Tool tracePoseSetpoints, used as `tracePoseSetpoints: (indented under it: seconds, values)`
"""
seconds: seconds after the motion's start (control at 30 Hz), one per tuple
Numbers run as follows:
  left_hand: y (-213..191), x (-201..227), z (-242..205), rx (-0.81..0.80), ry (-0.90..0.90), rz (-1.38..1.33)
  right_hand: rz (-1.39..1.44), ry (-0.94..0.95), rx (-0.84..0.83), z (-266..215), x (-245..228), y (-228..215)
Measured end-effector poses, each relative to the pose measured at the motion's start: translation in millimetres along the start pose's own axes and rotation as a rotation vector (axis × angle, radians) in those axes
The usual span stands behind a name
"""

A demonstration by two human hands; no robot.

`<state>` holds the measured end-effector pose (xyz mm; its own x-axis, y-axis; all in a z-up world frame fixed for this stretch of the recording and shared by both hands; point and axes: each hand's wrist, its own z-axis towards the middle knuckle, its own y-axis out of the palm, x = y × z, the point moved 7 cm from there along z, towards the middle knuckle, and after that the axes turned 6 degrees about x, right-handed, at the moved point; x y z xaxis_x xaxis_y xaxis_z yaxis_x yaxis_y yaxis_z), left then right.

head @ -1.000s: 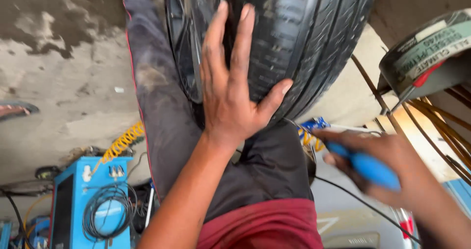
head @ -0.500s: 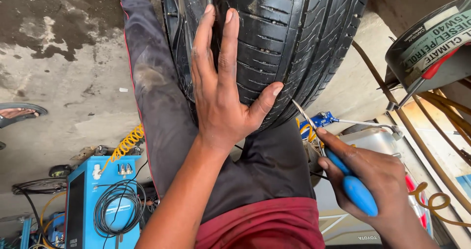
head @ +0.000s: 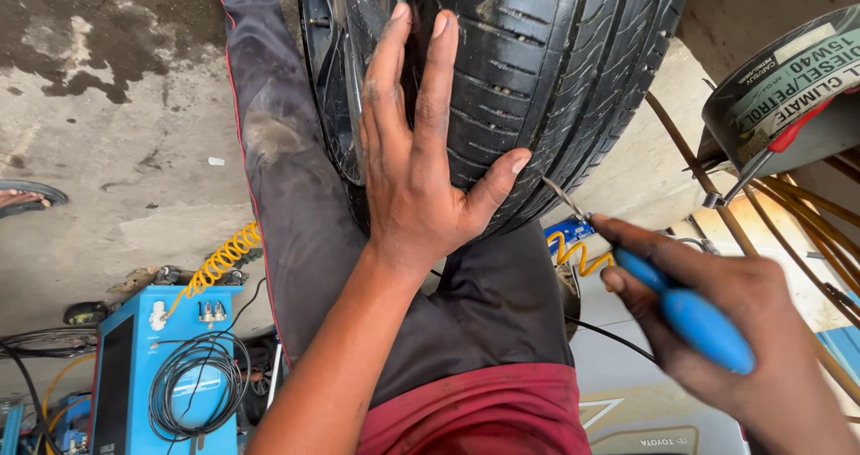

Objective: Repairing a car tire by plugging a puncture with a repair tool and pliers.

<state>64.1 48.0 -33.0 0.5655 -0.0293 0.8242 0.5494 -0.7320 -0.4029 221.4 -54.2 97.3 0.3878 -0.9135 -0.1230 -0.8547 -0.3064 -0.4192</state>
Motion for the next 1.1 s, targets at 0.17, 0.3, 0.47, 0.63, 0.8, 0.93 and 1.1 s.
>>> tracePoseSetpoints:
  seconds: [0.17,0.3,0.47,0.63,0.8,0.93,1.1]
  values:
    - [-0.3,0.9,-4.2,0.008,0.025,0.002,-0.278,0.361,-0.232,39.1,10.9,-14.1]
    - [4.6,2.0,-6.3,-0.005,0.046,0.013,-0.561,0.11,-0.44,89.9,-48.0,-11.1]
    - [4.9,1.0,-9.1,-0.013,0.037,-0.001,-0.66,0.079,-0.471,125.6,-31.7,-4.5]
    - [3.0,-1.1,-8.0,-0.009,0.015,-0.008,0.287,-0.228,-0.652,117.8,25.1,12.2]
    - [-1.1,-4.6,-10.1,-0.002,0.014,0.008,-0.15,0.065,-0.359,44.4,17.8,4.8]
    - [-0.7,-5.1,-6.2,-0.012,-0.017,-0.028,-0.058,0.134,-0.192,15.3,37.8,9.8]
    - [-0.7,-7.4,-8.4,-0.017,-0.002,0.012,-0.1,0.097,-0.27,45.8,21.4,3.5]
